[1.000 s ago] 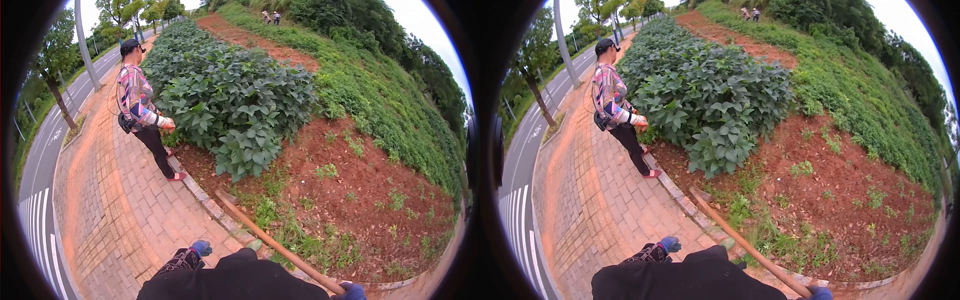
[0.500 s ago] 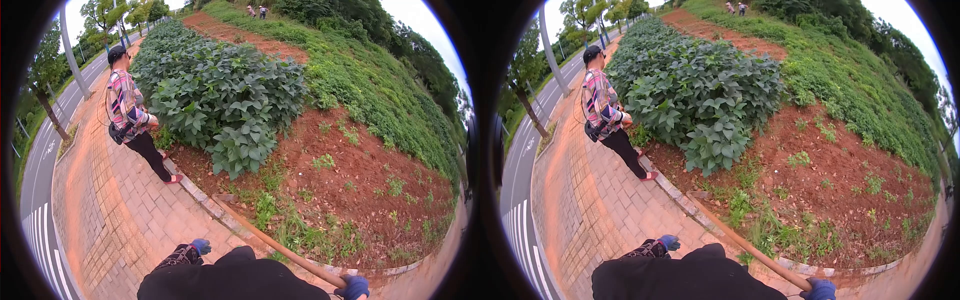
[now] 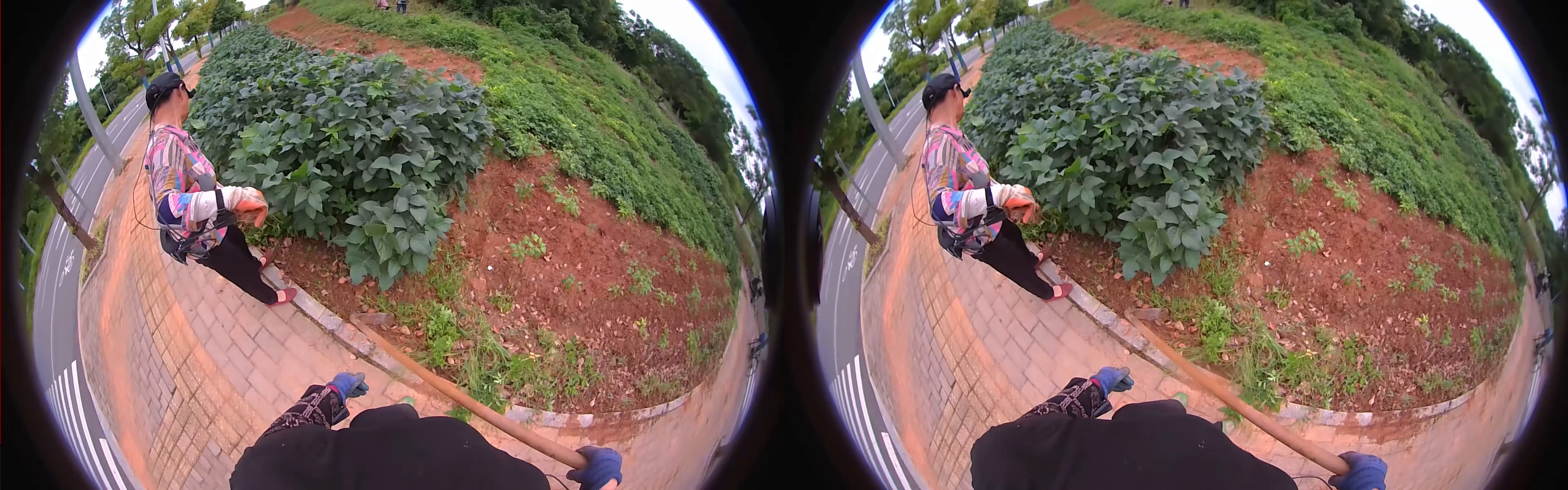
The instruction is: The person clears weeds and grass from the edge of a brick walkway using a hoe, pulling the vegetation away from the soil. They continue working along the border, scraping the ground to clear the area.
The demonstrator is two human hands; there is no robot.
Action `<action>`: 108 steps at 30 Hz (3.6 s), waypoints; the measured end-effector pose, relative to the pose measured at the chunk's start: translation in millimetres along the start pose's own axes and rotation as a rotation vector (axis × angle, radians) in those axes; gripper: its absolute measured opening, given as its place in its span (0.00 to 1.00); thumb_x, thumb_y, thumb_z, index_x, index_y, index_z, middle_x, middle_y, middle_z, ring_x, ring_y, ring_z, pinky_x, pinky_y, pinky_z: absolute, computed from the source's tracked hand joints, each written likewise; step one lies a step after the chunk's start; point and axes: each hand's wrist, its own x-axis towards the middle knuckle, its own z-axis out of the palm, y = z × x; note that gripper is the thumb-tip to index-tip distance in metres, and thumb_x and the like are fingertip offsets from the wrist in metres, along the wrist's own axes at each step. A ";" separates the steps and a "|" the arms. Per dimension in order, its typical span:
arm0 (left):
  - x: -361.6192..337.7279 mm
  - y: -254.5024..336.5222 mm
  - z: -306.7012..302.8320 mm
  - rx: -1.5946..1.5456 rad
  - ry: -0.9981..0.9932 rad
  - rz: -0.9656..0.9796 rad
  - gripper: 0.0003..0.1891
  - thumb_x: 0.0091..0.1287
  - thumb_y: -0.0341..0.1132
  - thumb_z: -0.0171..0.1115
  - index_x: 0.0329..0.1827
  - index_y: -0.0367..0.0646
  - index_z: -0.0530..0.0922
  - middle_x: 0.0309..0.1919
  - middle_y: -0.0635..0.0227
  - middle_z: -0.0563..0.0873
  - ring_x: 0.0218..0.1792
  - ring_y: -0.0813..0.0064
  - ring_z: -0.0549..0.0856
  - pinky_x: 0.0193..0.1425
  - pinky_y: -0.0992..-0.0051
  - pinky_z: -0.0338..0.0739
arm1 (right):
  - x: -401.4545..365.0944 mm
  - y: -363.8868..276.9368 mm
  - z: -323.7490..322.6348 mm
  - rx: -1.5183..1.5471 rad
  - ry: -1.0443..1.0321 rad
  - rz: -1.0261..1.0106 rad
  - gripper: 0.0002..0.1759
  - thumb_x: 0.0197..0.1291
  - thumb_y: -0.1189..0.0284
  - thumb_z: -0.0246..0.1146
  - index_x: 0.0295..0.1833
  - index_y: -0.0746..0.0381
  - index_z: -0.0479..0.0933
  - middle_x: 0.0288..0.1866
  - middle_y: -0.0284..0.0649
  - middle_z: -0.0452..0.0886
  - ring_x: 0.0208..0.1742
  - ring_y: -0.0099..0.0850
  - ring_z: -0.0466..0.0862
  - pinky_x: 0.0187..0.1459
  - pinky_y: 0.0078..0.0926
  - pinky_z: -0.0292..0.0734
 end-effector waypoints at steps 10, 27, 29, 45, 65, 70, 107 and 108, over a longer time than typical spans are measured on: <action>17.1 -15.4 -96.3 -0.114 0.219 -0.157 0.20 0.67 0.45 0.50 0.51 0.40 0.81 0.43 0.61 0.87 0.46 0.65 0.87 0.47 0.65 0.81 | -39.2 -37.8 2.2 0.025 -0.009 0.052 0.28 0.38 0.65 0.77 0.52 0.48 0.82 0.41 0.42 0.86 0.45 0.42 0.85 0.49 0.38 0.79; -39.9 -52.9 -39.3 0.115 -0.026 -0.091 0.18 0.69 0.48 0.55 0.47 0.42 0.81 0.38 0.65 0.86 0.36 0.70 0.87 0.39 0.70 0.82 | -87.8 -13.2 42.9 0.635 0.201 -0.257 0.23 0.48 0.64 0.70 0.52 0.57 0.82 0.30 0.42 0.84 0.28 0.32 0.82 0.33 0.31 0.78; -45.4 -55.3 -45.2 0.081 0.028 -0.105 0.18 0.70 0.48 0.53 0.47 0.43 0.81 0.39 0.64 0.87 0.37 0.69 0.87 0.42 0.68 0.83 | -88.3 -18.6 36.1 0.827 0.154 -0.268 0.20 0.55 0.65 0.66 0.53 0.62 0.82 0.25 0.36 0.79 0.23 0.22 0.75 0.27 0.23 0.72; -64.0 -84.5 -39.5 -0.009 0.050 -0.155 0.17 0.68 0.46 0.53 0.43 0.41 0.80 0.33 0.66 0.86 0.29 0.71 0.84 0.33 0.73 0.79 | -50.4 -43.0 19.6 0.784 0.644 -0.200 0.15 0.52 0.71 0.68 0.44 0.67 0.83 0.33 0.41 0.86 0.30 0.27 0.84 0.34 0.24 0.79; -57.5 -72.5 -15.6 -0.138 -0.032 -0.224 0.09 0.68 0.39 0.53 0.31 0.47 0.75 0.21 0.73 0.76 0.17 0.78 0.74 0.18 0.77 0.66 | -84.2 -90.3 14.4 0.753 0.621 -0.237 0.14 0.55 0.74 0.68 0.46 0.68 0.81 0.31 0.43 0.84 0.28 0.28 0.82 0.34 0.25 0.77; -67.6 -88.4 -16.4 -0.049 0.042 -0.138 0.19 0.71 0.47 0.56 0.51 0.39 0.80 0.44 0.60 0.87 0.42 0.67 0.88 0.47 0.68 0.84 | -84.7 -96.1 12.1 0.720 0.661 -0.225 0.14 0.56 0.74 0.67 0.48 0.68 0.81 0.32 0.43 0.83 0.30 0.29 0.83 0.36 0.25 0.76; 100.3 61.8 173.3 0.127 -0.447 -0.317 0.18 0.68 0.48 0.52 0.45 0.41 0.76 0.37 0.60 0.84 0.33 0.68 0.84 0.42 0.69 0.82 | -40.0 -28.3 14.0 0.631 0.780 -0.107 0.14 0.60 0.57 0.63 0.43 0.56 0.79 0.32 0.40 0.81 0.34 0.42 0.83 0.36 0.37 0.79; 104.9 62.0 174.9 0.120 -0.437 -0.325 0.18 0.68 0.48 0.52 0.44 0.41 0.76 0.37 0.60 0.84 0.33 0.68 0.84 0.42 0.69 0.82 | -37.6 -26.3 15.3 0.641 0.798 -0.096 0.14 0.60 0.58 0.64 0.44 0.55 0.80 0.33 0.39 0.82 0.34 0.41 0.83 0.36 0.36 0.80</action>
